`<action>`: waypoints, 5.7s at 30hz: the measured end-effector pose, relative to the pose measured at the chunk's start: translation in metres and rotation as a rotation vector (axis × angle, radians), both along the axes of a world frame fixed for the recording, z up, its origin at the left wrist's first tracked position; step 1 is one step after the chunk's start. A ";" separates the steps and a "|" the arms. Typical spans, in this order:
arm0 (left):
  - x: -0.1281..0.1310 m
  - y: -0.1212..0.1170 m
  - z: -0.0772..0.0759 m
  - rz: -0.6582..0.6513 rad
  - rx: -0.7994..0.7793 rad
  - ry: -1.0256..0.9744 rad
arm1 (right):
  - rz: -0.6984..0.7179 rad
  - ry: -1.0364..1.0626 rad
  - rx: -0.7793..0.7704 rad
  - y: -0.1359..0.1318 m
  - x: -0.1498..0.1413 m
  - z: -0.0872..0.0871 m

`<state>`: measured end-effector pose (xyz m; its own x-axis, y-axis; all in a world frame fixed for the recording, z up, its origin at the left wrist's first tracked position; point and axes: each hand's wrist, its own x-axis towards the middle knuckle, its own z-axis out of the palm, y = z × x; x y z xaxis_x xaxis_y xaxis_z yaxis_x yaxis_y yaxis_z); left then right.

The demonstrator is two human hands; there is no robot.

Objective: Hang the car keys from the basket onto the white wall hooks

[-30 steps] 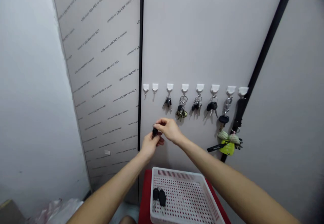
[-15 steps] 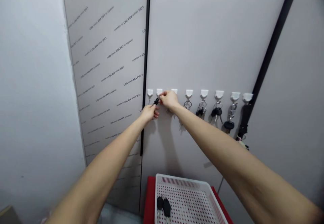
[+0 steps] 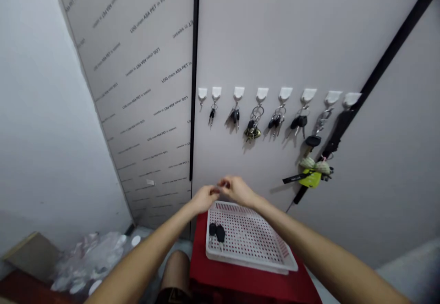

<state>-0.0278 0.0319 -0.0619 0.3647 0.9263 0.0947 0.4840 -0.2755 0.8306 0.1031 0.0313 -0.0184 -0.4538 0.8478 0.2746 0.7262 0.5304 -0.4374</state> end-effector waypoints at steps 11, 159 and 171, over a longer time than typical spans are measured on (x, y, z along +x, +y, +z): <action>0.004 -0.012 -0.045 0.073 -0.052 -0.036 | -0.048 -0.250 -0.285 -0.038 0.009 -0.098; -0.071 0.043 0.237 0.244 0.187 0.181 | -0.363 0.446 0.181 0.072 -0.054 0.143; -0.025 0.017 0.176 -0.030 0.225 -0.060 | -0.008 0.140 0.160 0.027 -0.029 0.127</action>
